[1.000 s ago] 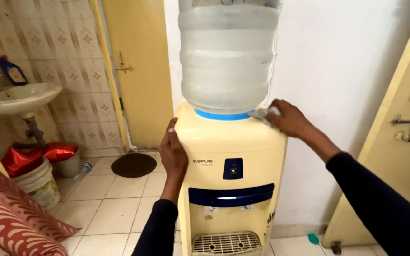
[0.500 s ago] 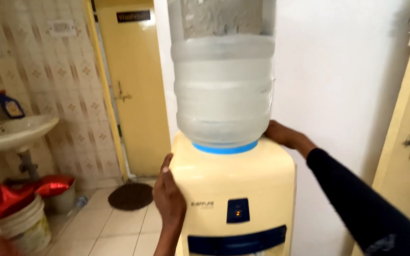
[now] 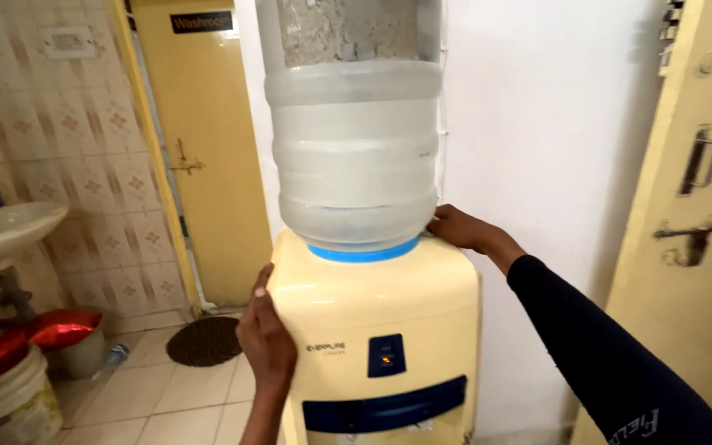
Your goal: Cleaning the exterior surfaces of a water dispenser and its water bottle using a cloth.
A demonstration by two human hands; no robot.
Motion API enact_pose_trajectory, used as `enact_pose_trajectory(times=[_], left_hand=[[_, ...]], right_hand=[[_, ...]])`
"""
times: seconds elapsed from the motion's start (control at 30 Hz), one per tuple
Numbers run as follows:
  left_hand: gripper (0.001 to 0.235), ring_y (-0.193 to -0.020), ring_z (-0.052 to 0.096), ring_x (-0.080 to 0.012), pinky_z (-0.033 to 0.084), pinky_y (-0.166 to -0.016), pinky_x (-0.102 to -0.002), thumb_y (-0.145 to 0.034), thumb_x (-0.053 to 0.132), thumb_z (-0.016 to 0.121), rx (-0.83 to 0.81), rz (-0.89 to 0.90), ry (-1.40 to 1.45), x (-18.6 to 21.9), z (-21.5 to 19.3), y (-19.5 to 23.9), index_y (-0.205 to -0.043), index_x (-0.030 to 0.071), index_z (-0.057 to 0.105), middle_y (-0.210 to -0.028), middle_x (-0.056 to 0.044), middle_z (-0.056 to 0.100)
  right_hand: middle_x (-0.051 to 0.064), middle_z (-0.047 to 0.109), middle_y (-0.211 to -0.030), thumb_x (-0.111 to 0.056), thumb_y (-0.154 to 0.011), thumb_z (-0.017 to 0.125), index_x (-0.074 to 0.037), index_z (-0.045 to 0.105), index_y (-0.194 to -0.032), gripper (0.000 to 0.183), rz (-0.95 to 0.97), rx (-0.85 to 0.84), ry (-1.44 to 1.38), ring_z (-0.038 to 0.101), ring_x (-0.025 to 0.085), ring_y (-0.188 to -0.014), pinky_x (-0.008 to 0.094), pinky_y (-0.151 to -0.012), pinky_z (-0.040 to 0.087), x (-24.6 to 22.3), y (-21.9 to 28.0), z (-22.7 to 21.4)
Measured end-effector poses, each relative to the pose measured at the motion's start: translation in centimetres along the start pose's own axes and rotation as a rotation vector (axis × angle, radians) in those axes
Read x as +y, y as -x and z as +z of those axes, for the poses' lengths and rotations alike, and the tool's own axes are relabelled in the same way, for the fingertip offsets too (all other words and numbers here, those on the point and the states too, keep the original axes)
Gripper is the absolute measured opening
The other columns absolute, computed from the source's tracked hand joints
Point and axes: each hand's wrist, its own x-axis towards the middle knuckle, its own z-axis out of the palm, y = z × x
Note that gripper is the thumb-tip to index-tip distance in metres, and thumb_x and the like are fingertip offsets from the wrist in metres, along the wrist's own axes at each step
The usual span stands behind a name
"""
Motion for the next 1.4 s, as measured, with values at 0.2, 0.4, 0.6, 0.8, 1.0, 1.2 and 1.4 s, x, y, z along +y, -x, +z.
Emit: enact_pose_trajectory(times=[0.2,0.4,0.6,0.8,1.0,1.2,1.4], left_hand=[[0.053,-0.11,0.071,-0.0255,0.051,-0.095,-0.035,-0.105,0.032,0.032,-0.004,-0.017,0.079,0.5,0.0,0.4,-0.137,0.005,0.065,-0.123,-0.017,0.074],[0.053,-0.1,0.073,-0.0264,0.053,-0.09,-0.035,-0.105,0.033,0.031,-0.013,-0.107,0.008,1.5,-0.2,0.5,-0.138,0.01,0.066,-0.113,-0.016,0.077],[0.052,-0.103,0.073,-0.0244,0.053,-0.09,-0.035,-0.105,0.034,0.033,0.003,-0.013,0.043,0.5,0.0,0.4,-0.137,0.009,0.066,-0.115,-0.015,0.077],[0.051,-0.099,0.073,-0.024,0.053,-0.087,-0.035,-0.106,0.037,0.035,0.006,-0.053,0.039,0.6,-0.1,0.6,-0.136,0.01,0.066,-0.107,-0.015,0.078],[0.052,-0.082,0.065,-0.0301,0.051,-0.078,-0.039,-0.106,0.036,0.038,0.0,-0.17,-0.035,1.3,-0.3,0.6,-0.14,0.013,0.07,-0.082,-0.024,0.07],[0.048,-0.092,0.07,-0.0173,0.052,-0.083,-0.032,-0.106,0.034,0.039,0.023,0.015,0.087,-0.3,-0.1,0.5,-0.133,0.009,0.068,-0.1,-0.01,0.077],[0.047,-0.089,0.072,-0.0216,0.053,-0.083,-0.035,-0.107,0.034,0.038,0.015,-0.076,0.085,0.2,-0.1,0.4,-0.133,0.012,0.07,-0.098,-0.015,0.078]], right_hand=[[0.014,0.05,-0.155,-0.042,-0.102,0.04,-0.016,0.038,-0.158,0.061,-0.107,0.008,0.176,0.048,0.032,-0.142,0.044,-0.116,0.04,0.8,2.9,0.0],[0.02,0.031,-0.161,-0.057,-0.101,0.036,-0.006,0.032,-0.154,0.073,-0.104,0.066,0.554,0.039,0.04,-0.14,0.063,-0.112,0.029,-6.8,12.9,1.2],[0.025,0.057,-0.136,-0.044,-0.103,0.039,0.004,0.053,-0.134,0.059,-0.164,0.139,0.681,0.056,0.044,-0.123,0.062,-0.102,0.043,-8.1,14.7,4.0],[0.024,0.063,-0.124,-0.028,-0.098,0.054,0.005,0.052,-0.134,0.048,-0.347,0.239,0.686,0.062,0.042,-0.114,0.056,-0.101,0.044,-10.2,19.0,6.2],[0.025,0.056,-0.139,-0.021,-0.091,0.061,0.006,0.049,-0.141,0.058,-0.79,0.513,0.563,0.052,0.043,-0.128,0.056,-0.106,0.038,-8.8,19.2,10.3],[0.019,0.054,-0.148,-0.031,-0.102,0.053,-0.003,0.047,-0.15,0.055,-0.886,0.423,0.332,0.048,0.038,-0.138,0.049,-0.116,0.033,-10.3,16.7,11.7],[0.017,0.048,-0.153,-0.046,-0.106,0.039,-0.005,0.043,-0.151,0.061,-0.741,0.151,0.302,0.043,0.034,-0.142,0.048,-0.117,0.03,-13.1,12.5,11.5]])
